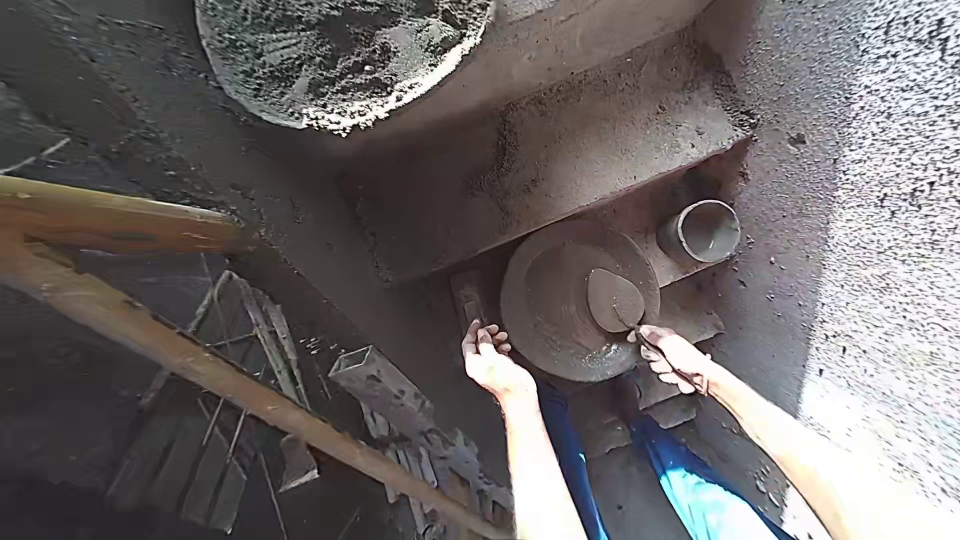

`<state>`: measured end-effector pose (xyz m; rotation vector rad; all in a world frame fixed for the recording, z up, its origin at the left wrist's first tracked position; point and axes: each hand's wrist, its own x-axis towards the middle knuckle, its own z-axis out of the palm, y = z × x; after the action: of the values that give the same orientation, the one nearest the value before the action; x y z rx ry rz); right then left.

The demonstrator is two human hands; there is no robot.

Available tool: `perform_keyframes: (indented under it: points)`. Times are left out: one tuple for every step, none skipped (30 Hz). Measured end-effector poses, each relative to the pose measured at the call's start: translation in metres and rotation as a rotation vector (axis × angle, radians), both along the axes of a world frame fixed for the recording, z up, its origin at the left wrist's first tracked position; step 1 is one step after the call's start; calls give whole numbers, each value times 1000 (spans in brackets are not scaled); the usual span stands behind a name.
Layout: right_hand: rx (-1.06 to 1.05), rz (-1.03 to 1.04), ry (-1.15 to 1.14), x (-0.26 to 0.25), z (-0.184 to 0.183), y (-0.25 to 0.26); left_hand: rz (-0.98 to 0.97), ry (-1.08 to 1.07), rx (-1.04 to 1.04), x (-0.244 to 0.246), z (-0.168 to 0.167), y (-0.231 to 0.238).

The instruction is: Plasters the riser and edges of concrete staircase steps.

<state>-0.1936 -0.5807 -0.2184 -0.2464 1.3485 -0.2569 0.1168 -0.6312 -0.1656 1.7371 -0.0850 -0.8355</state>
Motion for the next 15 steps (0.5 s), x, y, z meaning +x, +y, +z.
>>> perform_keyframes:
  points:
    - [-23, -38, -63, 11, 9, -6, 27, 12, 2, 5, -1, -1]
    - [-54, -87, -134, 25, 20, -12, 57, 25, 3, 10, -3, -2]
    - [-84, -146, -201, 40, 35, -18, 89, 34, 4, 14, -5, -3]
    - [-122, -198, -247, 57, 52, -24, 110, 45, 7, 17, -6, -3]
    - [-183, -238, -275, 74, 71, -32, 124, 58, 11, 18, -8, -4]
    - [-261, -273, -280, 93, 90, -41, 131, 74, 14, 19, -8, -5]
    - [-345, -299, -250, 116, 106, -51, 133, 87, 13, 21, -9, -6]
    - [-425, -324, -204, 141, 119, -62, 136, 93, 14, 22, -10, -7]
    - [-493, -340, -150, 171, 128, -75, 141, 89, 13, 24, -12, -7]
    - [-548, -358, -92, 203, 134, -91, 146, 84, 0, 25, -14, -8]
    - [-586, -357, -45, 237, 135, -109, 150, 67, -21, 27, -18, -9]
    - [-586, -337, -13, 272, 136, -127, 144, 37, -28, 27, -18, -10]
    - [-553, -291, 0, 306, 136, -145, 111, 6, 10, 27, -8, -12]
    - [-501, -210, -14, 336, 139, -165, 59, 18, 95, 28, 19, -19]
    - [-457, -132, -85, 360, 144, -181, 28, 93, 200, 30, 59, -33]
